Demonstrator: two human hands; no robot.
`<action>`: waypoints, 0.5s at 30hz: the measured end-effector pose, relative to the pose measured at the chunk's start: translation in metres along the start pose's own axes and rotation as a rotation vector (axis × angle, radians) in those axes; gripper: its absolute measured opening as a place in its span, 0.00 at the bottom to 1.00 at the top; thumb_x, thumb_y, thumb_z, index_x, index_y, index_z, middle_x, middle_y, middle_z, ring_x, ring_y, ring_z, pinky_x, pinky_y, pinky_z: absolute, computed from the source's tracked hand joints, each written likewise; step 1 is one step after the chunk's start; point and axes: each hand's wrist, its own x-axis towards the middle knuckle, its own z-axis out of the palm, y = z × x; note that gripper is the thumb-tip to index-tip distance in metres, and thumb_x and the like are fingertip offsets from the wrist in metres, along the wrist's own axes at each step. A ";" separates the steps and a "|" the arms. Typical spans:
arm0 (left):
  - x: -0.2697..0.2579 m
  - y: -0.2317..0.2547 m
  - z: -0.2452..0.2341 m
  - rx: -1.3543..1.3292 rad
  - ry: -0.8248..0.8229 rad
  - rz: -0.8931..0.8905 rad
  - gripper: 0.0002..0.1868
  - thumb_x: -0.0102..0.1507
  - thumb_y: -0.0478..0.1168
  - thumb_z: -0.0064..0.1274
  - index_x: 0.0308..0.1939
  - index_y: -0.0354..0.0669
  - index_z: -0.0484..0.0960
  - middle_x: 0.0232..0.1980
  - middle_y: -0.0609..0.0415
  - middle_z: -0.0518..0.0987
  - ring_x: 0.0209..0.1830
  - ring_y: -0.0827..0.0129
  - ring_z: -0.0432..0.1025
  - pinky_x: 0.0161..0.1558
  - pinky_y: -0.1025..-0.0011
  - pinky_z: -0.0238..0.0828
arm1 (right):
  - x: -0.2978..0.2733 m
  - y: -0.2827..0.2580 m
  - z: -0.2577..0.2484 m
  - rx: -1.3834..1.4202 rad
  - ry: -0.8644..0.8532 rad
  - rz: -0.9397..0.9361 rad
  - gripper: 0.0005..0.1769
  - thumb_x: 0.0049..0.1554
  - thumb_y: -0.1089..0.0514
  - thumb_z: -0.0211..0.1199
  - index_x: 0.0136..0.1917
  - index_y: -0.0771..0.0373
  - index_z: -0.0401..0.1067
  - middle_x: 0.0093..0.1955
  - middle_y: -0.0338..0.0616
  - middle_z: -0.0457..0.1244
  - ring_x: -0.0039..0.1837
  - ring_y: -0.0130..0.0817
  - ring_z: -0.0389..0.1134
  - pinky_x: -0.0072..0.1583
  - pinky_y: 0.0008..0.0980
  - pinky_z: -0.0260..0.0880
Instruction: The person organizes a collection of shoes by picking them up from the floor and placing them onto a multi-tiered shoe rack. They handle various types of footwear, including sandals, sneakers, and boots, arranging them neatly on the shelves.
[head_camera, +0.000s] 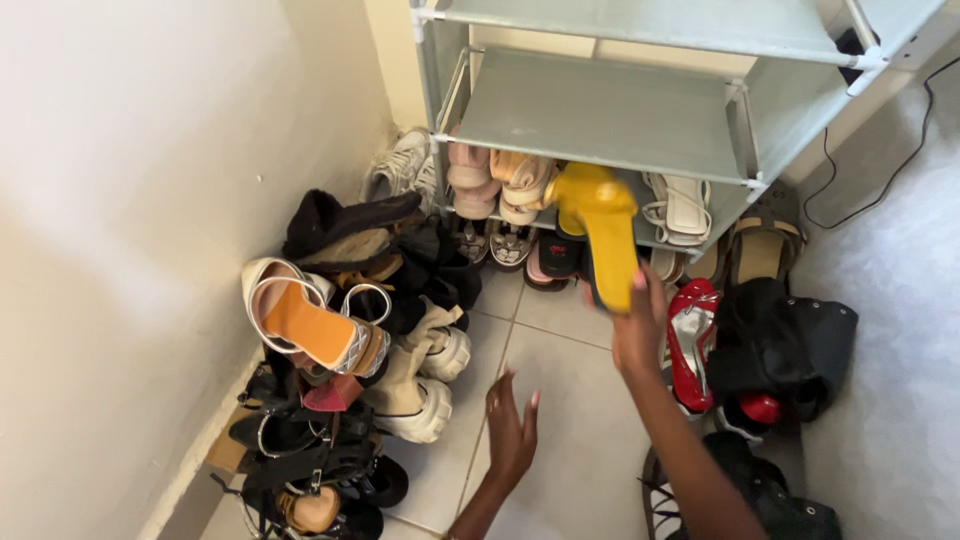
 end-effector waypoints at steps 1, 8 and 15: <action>-0.012 -0.018 0.002 0.081 0.019 0.109 0.35 0.70 0.47 0.48 0.74 0.28 0.57 0.70 0.31 0.66 0.73 0.41 0.58 0.72 0.49 0.50 | 0.023 0.016 0.000 -0.002 0.025 -0.037 0.39 0.67 0.41 0.59 0.78 0.68 0.55 0.73 0.49 0.56 0.71 0.36 0.64 0.69 0.42 0.69; -0.043 -0.081 0.007 0.266 -0.105 0.319 0.38 0.66 0.43 0.54 0.72 0.22 0.56 0.73 0.29 0.61 0.77 0.38 0.51 0.75 0.42 0.39 | 0.155 0.106 0.013 0.012 0.196 -0.004 0.33 0.65 0.44 0.56 0.75 0.61 0.50 0.69 0.49 0.55 0.64 0.43 0.67 0.55 0.45 0.82; -0.040 -0.080 0.008 0.293 -0.092 0.291 0.37 0.66 0.42 0.54 0.71 0.22 0.57 0.73 0.30 0.61 0.77 0.37 0.50 0.75 0.43 0.39 | 0.176 0.127 0.009 -0.452 0.132 0.133 0.19 0.65 0.56 0.56 0.66 0.66 0.63 0.55 0.48 0.66 0.49 0.39 0.71 0.42 0.41 0.78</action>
